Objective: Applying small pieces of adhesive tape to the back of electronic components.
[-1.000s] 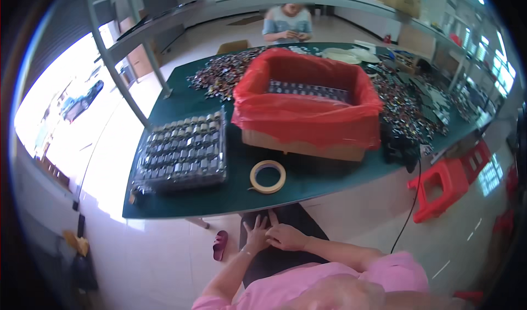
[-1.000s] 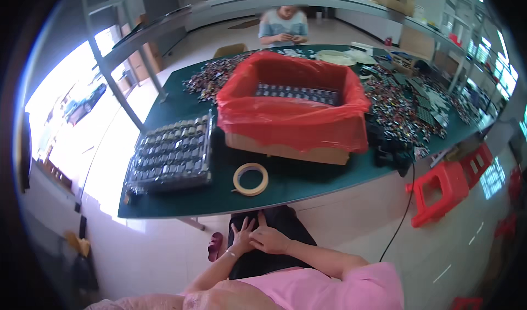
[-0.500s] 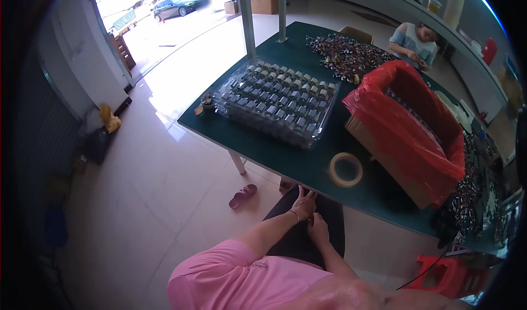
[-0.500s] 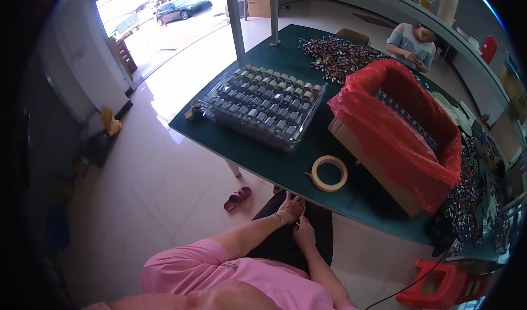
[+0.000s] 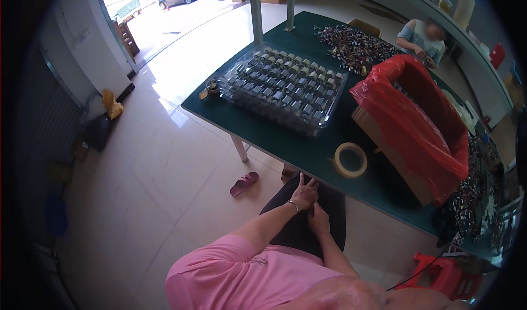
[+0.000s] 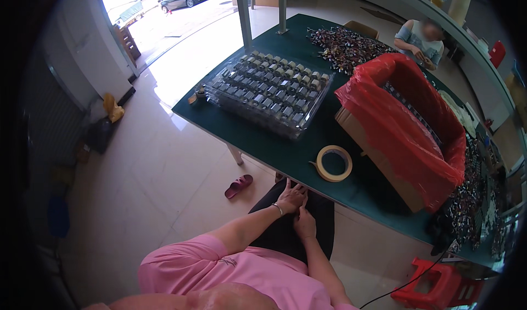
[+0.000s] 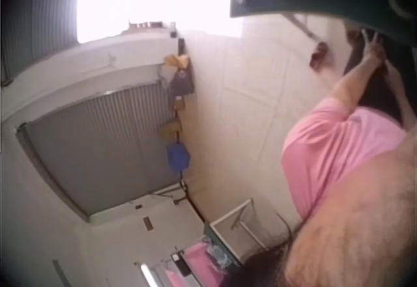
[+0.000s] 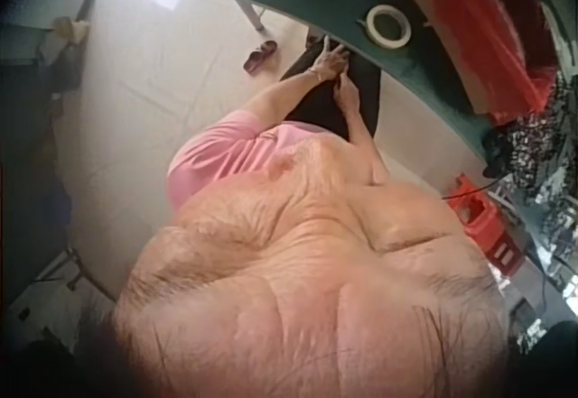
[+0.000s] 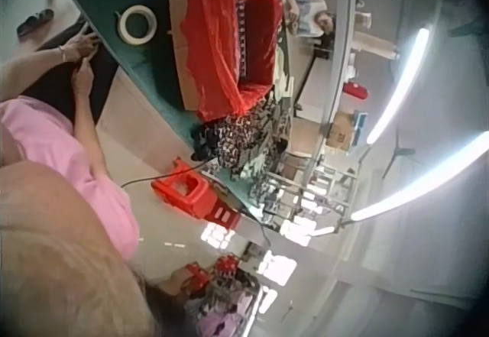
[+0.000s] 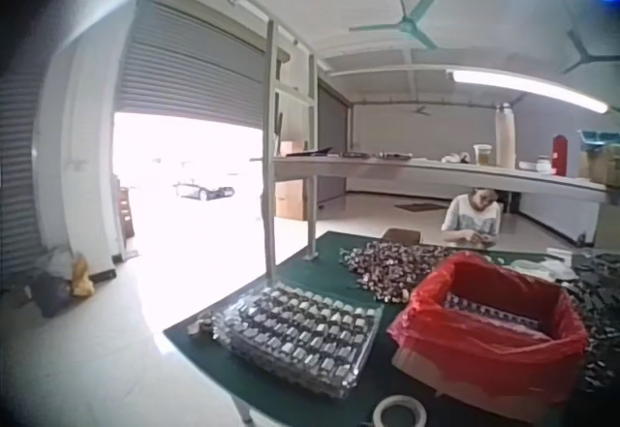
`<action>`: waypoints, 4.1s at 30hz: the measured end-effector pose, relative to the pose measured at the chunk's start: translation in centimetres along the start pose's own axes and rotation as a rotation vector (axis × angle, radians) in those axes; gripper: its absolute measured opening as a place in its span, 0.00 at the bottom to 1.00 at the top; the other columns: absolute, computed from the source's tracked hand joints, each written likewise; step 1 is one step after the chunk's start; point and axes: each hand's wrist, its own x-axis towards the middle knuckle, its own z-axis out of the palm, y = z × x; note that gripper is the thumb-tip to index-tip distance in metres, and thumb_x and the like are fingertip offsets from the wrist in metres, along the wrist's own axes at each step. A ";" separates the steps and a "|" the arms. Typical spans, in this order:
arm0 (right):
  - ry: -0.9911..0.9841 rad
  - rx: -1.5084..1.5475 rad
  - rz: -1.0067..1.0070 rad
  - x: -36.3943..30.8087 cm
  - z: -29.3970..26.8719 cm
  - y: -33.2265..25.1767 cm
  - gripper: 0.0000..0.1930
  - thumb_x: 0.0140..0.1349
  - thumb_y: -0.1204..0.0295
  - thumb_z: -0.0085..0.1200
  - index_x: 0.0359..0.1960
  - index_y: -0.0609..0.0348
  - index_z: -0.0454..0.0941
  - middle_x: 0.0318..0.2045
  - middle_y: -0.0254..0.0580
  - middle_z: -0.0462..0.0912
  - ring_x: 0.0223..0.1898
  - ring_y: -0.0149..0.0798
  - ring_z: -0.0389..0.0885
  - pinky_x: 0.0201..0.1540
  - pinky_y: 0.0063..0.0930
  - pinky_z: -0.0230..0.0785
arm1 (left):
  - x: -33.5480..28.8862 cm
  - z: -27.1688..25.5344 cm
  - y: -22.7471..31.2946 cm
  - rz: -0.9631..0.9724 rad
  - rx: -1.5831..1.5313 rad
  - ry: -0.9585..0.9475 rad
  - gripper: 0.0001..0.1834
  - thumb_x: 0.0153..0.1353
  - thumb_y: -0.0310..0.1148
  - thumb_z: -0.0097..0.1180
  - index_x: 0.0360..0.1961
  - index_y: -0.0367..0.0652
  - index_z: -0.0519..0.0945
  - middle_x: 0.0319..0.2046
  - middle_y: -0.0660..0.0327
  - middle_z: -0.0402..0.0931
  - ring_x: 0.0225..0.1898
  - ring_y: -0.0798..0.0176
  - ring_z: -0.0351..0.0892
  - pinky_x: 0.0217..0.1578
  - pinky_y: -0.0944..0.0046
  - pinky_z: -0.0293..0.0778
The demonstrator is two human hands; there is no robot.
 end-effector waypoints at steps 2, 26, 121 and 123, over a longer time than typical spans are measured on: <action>0.034 0.041 0.005 -0.4 -0.4 -0.1 0.10 0.62 0.73 0.50 0.44 0.61 0.70 0.38 0.60 0.81 0.41 0.64 0.80 0.44 0.56 0.73 | -0.2 -0.1 0.1 0.006 -0.026 0.040 0.25 0.63 0.40 0.51 0.61 0.45 0.76 0.71 0.63 0.60 0.76 0.56 0.45 0.68 0.22 0.37; -0.027 -0.223 -0.023 -1.0 -1.8 1.4 0.05 0.60 0.71 0.52 0.32 0.59 0.77 0.29 0.50 0.83 0.34 0.52 0.84 0.37 0.45 0.77 | -5.2 0.7 -1.9 -0.010 -0.220 0.172 0.18 0.63 0.42 0.51 0.49 0.52 0.85 0.66 0.62 0.69 0.75 0.51 0.50 0.71 0.29 0.37; 0.450 -0.188 -0.518 6.6 -20.1 -6.6 0.19 0.52 0.67 0.68 0.44 0.62 0.79 0.35 0.44 0.77 0.42 0.50 0.76 0.59 0.45 0.64 | -3.7 -29.1 -7.6 0.341 -1.503 0.553 0.13 0.68 0.26 0.55 0.53 0.37 0.77 0.41 0.59 0.78 0.40 0.68 0.76 0.38 0.71 0.72; 0.440 -0.186 -0.541 6.6 -20.0 -6.7 0.12 0.53 0.67 0.66 0.34 0.60 0.79 0.31 0.43 0.76 0.38 0.47 0.75 0.48 0.39 0.68 | -8.4 -24.6 -5.5 0.379 -1.940 0.415 0.11 0.72 0.29 0.48 0.53 0.39 0.71 0.44 0.53 0.77 0.42 0.61 0.78 0.39 0.68 0.74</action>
